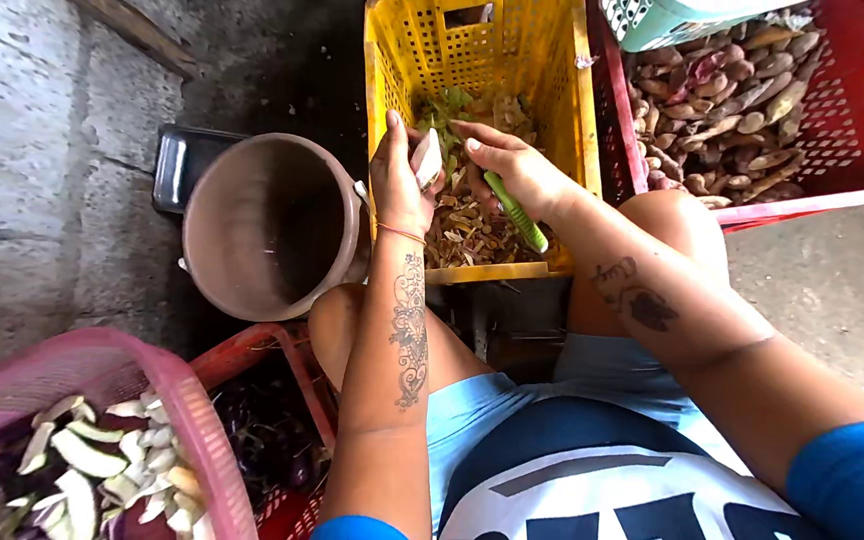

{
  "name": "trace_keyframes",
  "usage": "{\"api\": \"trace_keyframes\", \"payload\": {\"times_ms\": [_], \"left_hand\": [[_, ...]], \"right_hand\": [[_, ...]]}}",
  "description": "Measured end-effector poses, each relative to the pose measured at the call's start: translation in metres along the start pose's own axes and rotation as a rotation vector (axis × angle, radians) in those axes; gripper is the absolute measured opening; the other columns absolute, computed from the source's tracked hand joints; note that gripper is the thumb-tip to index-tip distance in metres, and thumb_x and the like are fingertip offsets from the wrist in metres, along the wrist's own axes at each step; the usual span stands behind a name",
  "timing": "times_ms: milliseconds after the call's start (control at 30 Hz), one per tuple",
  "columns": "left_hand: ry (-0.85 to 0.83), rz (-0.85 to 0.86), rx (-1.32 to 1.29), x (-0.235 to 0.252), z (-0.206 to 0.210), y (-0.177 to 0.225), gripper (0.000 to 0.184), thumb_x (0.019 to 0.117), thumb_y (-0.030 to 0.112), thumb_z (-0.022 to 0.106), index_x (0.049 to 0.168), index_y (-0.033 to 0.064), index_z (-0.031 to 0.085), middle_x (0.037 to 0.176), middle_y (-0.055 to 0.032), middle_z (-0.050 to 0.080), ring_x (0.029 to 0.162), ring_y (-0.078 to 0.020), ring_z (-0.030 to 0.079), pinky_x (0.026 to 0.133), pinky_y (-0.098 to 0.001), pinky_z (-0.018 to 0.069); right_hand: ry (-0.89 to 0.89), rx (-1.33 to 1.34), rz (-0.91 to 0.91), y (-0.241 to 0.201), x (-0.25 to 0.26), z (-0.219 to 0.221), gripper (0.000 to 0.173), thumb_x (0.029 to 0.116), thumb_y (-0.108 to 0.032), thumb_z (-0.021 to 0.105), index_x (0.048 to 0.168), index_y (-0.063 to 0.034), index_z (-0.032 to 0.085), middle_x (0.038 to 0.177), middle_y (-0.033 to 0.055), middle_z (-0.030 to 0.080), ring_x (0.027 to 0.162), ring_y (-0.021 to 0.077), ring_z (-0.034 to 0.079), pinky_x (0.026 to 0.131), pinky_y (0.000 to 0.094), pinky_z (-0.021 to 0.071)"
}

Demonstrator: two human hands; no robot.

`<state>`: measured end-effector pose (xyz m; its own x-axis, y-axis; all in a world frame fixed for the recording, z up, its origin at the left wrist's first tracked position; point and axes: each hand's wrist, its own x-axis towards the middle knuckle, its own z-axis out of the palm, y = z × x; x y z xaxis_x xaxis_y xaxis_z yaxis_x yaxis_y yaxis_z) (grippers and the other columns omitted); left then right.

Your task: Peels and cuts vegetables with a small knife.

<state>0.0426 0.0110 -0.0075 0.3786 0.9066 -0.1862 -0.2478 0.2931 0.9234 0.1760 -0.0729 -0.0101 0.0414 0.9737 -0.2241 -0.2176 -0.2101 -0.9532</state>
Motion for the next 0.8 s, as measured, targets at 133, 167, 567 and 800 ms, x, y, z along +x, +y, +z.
{"api": "trace_keyframes", "payload": {"times_ms": [133, 167, 567, 800], "left_hand": [[0.044, 0.162, 0.151, 0.005, -0.003, -0.005, 0.043, 0.1129, 0.031, 0.036, 0.082, 0.0113, 0.059, 0.067, 0.0021, 0.059, 0.056, -0.0072, 0.058, 0.053, -0.0232, 0.0511], [0.048, 0.195, 0.171, 0.005, -0.003, -0.006, 0.045, 0.1128, 0.031, 0.037, 0.081, 0.0102, 0.060, 0.067, 0.0014, 0.061, 0.059, -0.0081, 0.060, 0.056, -0.0251, 0.0534], [-0.117, 0.226, 0.036, -0.004, 0.003, -0.008, 0.052, 0.1138, 0.030, 0.024, 0.077, 0.0146, 0.057, 0.063, 0.0045, 0.058, 0.051, -0.0042, 0.054, 0.048, -0.0194, 0.0470], [-0.147, -0.054, -0.249, -0.002, 0.000, -0.001, 0.063, 0.1116, 0.049, 0.012, 0.102, 0.0134, 0.063, 0.067, 0.0027, 0.056, 0.050, -0.0050, 0.052, 0.045, -0.0168, 0.0449]], "right_hand": [[-0.139, -0.242, -0.263, 0.001, -0.001, -0.003, 0.049, 0.1100, -0.017, 0.037, 0.158, -0.0091, 0.034, 0.080, 0.0004, 0.054, 0.054, 0.0056, 0.047, 0.049, 0.0202, 0.0424], [-0.142, -0.279, -0.272, 0.002, -0.002, -0.004, 0.047, 0.1100, -0.017, 0.038, 0.157, -0.0093, 0.037, 0.083, 0.0009, 0.056, 0.055, 0.0049, 0.047, 0.050, 0.0200, 0.0418], [0.020, -0.008, -0.194, 0.007, 0.003, 0.003, 0.031, 0.1116, -0.018, 0.038, 0.137, -0.0080, 0.053, 0.069, -0.0027, 0.052, 0.048, 0.0047, 0.046, 0.044, 0.0188, 0.0417], [0.134, -0.311, -0.122, 0.006, 0.007, -0.003, 0.050, 0.1127, -0.022, 0.036, 0.163, -0.0238, 0.029, 0.114, 0.0068, 0.063, 0.061, 0.0081, 0.050, 0.055, 0.0256, 0.0449]]}}
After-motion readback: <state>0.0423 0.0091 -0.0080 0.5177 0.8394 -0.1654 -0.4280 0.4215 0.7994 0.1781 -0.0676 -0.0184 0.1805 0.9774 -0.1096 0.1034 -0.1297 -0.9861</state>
